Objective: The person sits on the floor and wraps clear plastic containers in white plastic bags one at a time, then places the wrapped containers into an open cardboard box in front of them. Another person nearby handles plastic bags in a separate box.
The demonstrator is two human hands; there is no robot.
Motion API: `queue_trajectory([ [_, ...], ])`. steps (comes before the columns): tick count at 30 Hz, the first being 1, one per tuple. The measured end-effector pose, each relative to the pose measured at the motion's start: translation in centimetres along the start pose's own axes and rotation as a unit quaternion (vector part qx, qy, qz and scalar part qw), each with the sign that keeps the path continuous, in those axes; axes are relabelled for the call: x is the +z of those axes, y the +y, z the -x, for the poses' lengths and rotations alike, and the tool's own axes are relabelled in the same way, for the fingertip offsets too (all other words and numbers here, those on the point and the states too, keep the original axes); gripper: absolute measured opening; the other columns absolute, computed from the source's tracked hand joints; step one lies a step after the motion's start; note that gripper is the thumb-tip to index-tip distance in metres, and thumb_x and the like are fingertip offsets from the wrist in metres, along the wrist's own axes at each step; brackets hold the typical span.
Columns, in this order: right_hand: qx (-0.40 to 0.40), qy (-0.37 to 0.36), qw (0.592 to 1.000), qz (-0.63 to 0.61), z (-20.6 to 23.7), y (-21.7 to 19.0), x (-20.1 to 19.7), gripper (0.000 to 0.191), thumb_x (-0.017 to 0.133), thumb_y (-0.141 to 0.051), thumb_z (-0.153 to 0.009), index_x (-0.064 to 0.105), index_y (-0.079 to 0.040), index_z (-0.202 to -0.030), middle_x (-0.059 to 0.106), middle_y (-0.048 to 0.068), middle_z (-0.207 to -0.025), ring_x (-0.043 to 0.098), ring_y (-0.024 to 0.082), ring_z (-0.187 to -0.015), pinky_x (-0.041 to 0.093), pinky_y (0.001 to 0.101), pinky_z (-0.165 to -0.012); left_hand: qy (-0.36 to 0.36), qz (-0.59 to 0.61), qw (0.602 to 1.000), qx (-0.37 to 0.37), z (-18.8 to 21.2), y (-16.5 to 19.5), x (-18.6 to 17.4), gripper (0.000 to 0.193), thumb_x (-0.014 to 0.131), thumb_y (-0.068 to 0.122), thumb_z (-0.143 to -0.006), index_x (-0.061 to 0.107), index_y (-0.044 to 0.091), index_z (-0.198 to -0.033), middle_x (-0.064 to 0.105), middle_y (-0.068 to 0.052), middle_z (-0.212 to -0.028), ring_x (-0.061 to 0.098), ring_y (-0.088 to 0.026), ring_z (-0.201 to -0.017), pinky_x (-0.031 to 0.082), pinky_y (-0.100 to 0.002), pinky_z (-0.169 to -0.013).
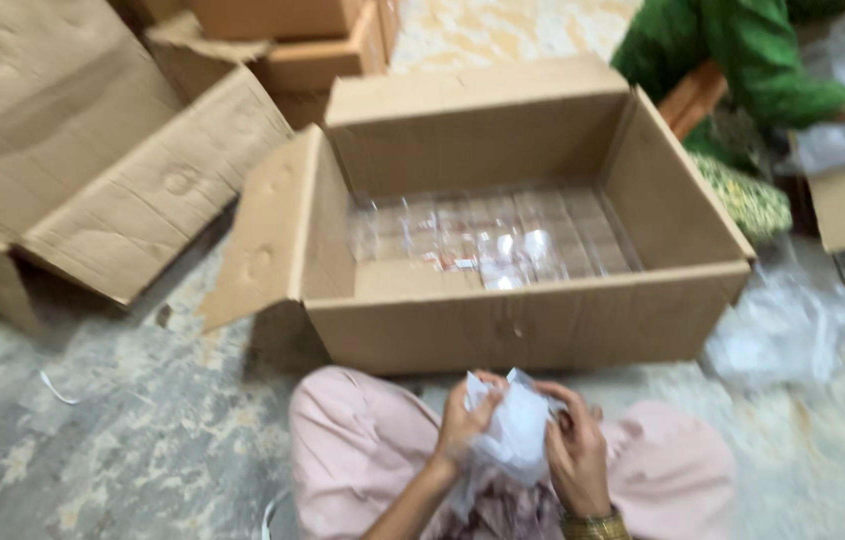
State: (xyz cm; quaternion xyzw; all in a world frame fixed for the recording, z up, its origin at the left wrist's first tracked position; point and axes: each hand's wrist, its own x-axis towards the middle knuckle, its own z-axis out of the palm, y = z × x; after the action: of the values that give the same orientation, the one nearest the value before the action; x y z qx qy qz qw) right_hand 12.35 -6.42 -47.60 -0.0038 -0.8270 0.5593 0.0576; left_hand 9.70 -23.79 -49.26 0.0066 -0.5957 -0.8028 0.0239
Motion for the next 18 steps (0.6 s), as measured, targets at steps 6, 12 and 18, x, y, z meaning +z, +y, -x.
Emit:
queue_trajectory([
  [6,-0.087,-0.001,0.977,-0.195,0.0,0.7,3.0,0.024,0.056,0.007,-0.092,0.071,0.000,-0.109,0.064,0.001,-0.094,0.059,0.006,-0.082,0.045,0.0175,-0.080,0.037,0.067,0.991,-0.107,0.4,-2.3,-1.9,0.021,0.069,0.026,-0.091,0.068,0.006,-0.089,0.062,0.000,-0.072,0.052,-0.007,-0.060,0.040,-0.024,-0.051],
  [12,0.001,-0.069,0.966,-0.247,0.2,2.5,3.3,0.038,0.050,-0.003,-0.094,0.062,-0.004,-0.130,0.068,0.001,-0.104,0.053,0.005,-0.074,0.045,0.0198,-0.072,0.019,0.159,0.987,-0.034,1.5,-1.7,-2.0,0.011,0.068,0.017,-0.089,0.067,0.006,-0.088,0.067,0.002,-0.077,0.059,-0.007,-0.067,0.048,-0.024,-0.058],
  [18,0.169,-0.206,0.894,-0.361,1.5,2.9,3.0,0.027,0.056,-0.002,-0.091,0.069,0.002,-0.114,0.070,0.001,-0.089,0.059,0.006,-0.069,0.049,0.0215,-0.066,-0.031,0.108,0.993,-0.028,0.8,-1.6,-3.7,0.015,0.067,0.015,-0.094,0.069,0.000,-0.090,0.069,-0.001,-0.080,0.062,-0.008,-0.071,0.050,-0.024,-0.063],
])
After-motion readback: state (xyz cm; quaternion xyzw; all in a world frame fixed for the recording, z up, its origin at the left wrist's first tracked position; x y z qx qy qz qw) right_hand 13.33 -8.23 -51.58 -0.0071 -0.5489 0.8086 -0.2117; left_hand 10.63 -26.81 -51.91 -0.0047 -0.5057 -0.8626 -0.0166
